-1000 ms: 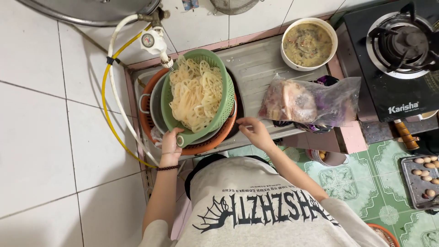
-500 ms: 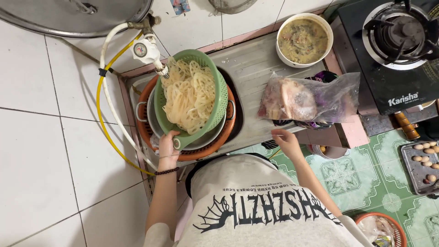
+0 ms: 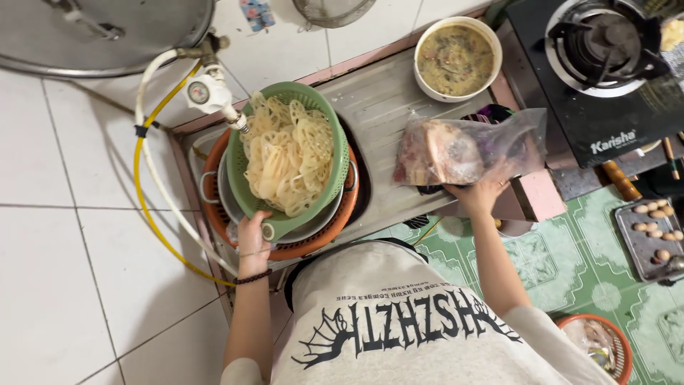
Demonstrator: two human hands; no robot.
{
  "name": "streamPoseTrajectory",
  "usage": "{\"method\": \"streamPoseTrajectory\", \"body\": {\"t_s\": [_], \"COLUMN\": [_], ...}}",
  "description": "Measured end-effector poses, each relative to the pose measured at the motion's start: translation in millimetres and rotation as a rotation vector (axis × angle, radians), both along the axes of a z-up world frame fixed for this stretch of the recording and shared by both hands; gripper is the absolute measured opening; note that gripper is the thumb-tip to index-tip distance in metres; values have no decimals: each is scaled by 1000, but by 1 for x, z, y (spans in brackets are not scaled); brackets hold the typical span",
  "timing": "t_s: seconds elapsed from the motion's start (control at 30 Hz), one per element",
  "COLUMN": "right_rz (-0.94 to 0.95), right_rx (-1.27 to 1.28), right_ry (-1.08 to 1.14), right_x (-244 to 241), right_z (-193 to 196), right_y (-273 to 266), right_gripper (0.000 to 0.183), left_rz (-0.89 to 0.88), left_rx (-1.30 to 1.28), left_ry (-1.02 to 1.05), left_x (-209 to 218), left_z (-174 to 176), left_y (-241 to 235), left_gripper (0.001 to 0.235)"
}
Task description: The person rinses sliced lotus root in a water-filled basin at the sink, rubbing and turning the slices by hand, then transfers them into a green colander. They drain the basin, carry a kettle to the stove, pour hot water into a pot of mixed vegetables, and place a block of pork into a pot of water to blanch.
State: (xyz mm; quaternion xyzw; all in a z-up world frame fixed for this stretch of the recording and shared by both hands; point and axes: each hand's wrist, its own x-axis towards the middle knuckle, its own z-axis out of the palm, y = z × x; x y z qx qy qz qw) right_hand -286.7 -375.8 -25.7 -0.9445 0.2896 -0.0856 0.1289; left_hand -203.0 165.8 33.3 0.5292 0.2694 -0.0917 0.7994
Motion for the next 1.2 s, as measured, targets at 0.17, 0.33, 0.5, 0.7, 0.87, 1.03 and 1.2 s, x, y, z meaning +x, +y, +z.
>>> {"method": "streamPoseTrajectory", "body": {"t_s": [0.17,0.33,0.5,0.7,0.87,1.03,1.2], "right_rz": [-56,-110,-252,-32,152,291,384], "right_rx": [-133,-132,-72,-222,-291,147,248], "right_ry": [-92,-331,-883,-949,-921,-1072,-887], "right_x": [10,1,-22,-62,-16,35,109], "right_z": [-66,-67,18,137,240,252,241], "right_y": [-38,-86,-82,-81,0,41,78], "right_gripper": [119,59,64,43,52,52,54], "left_rz": [-24,-42,-39,4,36,63,54], "left_rx": [5,7,-40,4,-5,-35,-132], "left_ry": [28,19,5,21,22,13,6], "left_x": [4,9,9,9,10,11,14], "left_z": [-5,6,1,17,-8,2,14], "left_y": [1,-2,6,7,20,20,14], "left_gripper": [19,21,25,26,24,27,37]}}
